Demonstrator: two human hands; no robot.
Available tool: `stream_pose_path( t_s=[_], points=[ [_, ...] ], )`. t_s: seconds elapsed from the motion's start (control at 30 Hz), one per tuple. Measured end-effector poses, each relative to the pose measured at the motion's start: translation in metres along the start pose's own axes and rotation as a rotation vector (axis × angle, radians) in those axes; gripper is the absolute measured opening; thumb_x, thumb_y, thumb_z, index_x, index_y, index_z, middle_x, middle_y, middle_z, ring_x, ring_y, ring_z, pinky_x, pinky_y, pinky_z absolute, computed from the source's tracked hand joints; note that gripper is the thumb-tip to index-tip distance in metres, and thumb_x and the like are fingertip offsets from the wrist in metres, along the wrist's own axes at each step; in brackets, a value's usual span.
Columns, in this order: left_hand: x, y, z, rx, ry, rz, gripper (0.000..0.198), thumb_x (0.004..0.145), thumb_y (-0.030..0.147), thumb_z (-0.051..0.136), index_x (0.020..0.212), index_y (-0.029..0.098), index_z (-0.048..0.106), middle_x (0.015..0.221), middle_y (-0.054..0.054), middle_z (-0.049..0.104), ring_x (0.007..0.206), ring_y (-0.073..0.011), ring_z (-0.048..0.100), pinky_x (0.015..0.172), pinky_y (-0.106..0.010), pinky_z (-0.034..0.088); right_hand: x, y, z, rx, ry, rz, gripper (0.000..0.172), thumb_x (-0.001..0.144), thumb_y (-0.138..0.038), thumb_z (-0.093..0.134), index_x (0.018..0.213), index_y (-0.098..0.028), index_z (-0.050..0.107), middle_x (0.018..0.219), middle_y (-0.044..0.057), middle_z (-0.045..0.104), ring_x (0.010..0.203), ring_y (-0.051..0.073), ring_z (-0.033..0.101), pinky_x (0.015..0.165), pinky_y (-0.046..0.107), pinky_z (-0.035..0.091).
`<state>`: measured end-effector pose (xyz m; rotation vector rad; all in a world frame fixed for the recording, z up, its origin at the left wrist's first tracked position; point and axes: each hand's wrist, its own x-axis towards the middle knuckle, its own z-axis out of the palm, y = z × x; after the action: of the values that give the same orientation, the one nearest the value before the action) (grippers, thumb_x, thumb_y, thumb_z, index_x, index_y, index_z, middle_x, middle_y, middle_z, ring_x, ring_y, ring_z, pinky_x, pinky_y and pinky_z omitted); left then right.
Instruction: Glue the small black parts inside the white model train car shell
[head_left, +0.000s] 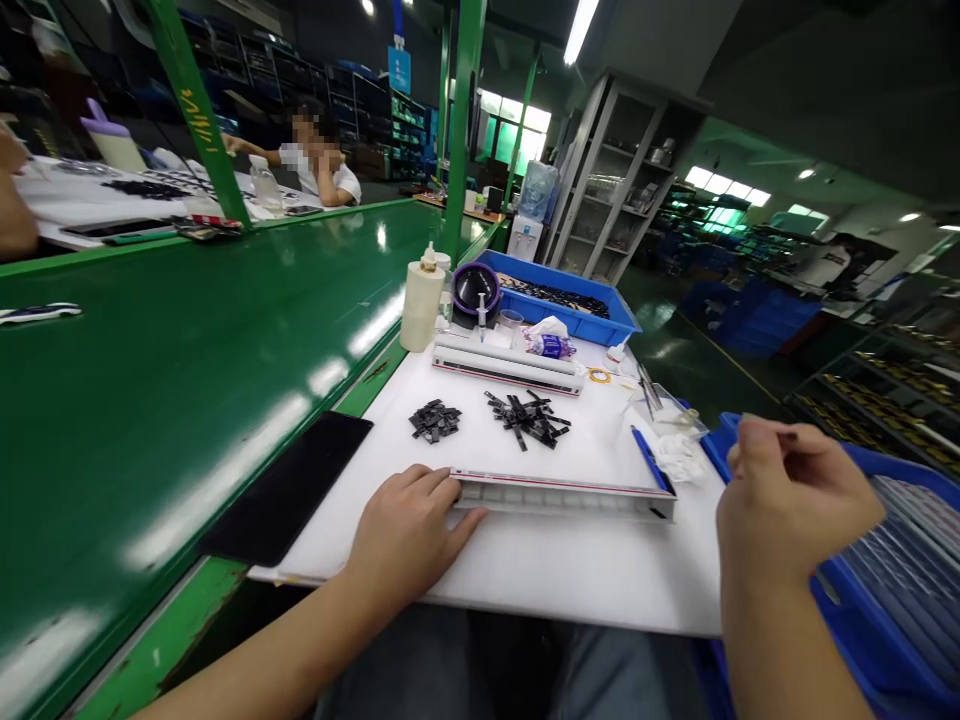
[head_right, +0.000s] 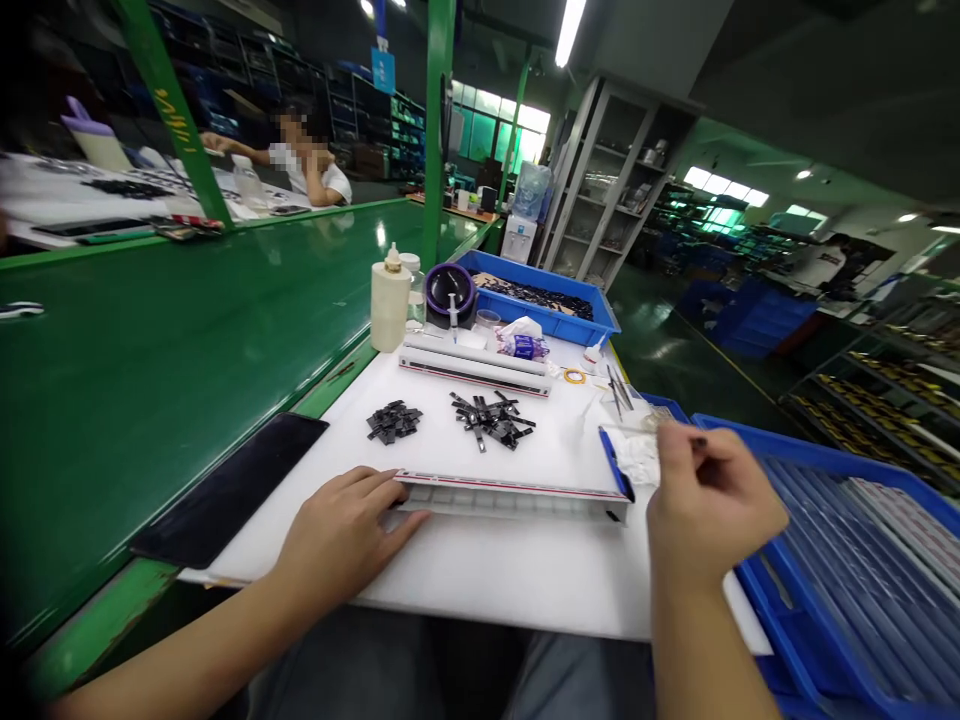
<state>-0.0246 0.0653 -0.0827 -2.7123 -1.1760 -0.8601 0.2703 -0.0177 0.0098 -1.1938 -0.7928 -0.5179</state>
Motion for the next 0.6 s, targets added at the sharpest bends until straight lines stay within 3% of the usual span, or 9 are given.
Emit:
stream_pose_path(
  t_s=[0.1, 0.2, 0.33, 0.6],
  points=[
    [0.001, -0.003, 0.001, 0.012, 0.031, 0.04, 0.028, 0.088, 0.044, 0.06, 0.077, 0.019, 0.065, 0.087, -0.007, 0.072, 0.086, -0.0271, 0.064, 0.074, -0.041, 0.053, 0.06, 0.057, -0.014, -0.213, 0.005, 0.08, 0.024, 0.072, -0.04, 0.074, 0.07, -0.018, 0.064, 0.057, -0.006, 0.047, 0.052, 0.012, 0.043, 0.053, 0.028, 0.038],
    [0.004, -0.006, 0.002, 0.021, 0.023, 0.063, 0.03, 0.09, 0.045, 0.057, 0.076, 0.019, 0.065, 0.086, -0.008, 0.072, 0.087, -0.0278, 0.065, 0.073, -0.042, 0.053, 0.092, 0.101, -0.023, -0.392, -0.073, 0.156, 0.026, 0.073, -0.041, 0.071, 0.067, -0.016, 0.063, 0.056, -0.005, 0.046, 0.053, 0.012, 0.041, 0.057, 0.029, 0.038],
    [0.005, -0.009, 0.003, 0.015, 0.019, 0.069, 0.033, 0.091, 0.047, 0.055, 0.075, 0.02, 0.066, 0.085, -0.008, 0.072, 0.087, -0.0288, 0.066, 0.073, -0.042, 0.053, 0.095, 0.13, -0.022, -0.503, -0.141, 0.165, 0.03, 0.074, -0.044, 0.068, 0.068, -0.015, 0.064, 0.057, -0.003, 0.049, 0.055, 0.013, 0.043, 0.06, 0.03, 0.038],
    [0.003, -0.01, 0.003, 0.034, 0.01, 0.077, 0.034, 0.092, 0.047, 0.053, 0.077, 0.02, 0.066, 0.087, -0.008, 0.072, 0.088, -0.0267, 0.066, 0.074, -0.041, 0.053, 0.09, 0.155, -0.006, -0.572, -0.277, 0.222, 0.036, 0.074, -0.049, 0.064, 0.068, -0.013, 0.067, 0.055, 0.0, 0.053, 0.056, 0.014, 0.044, 0.063, 0.031, 0.037]
  ],
)
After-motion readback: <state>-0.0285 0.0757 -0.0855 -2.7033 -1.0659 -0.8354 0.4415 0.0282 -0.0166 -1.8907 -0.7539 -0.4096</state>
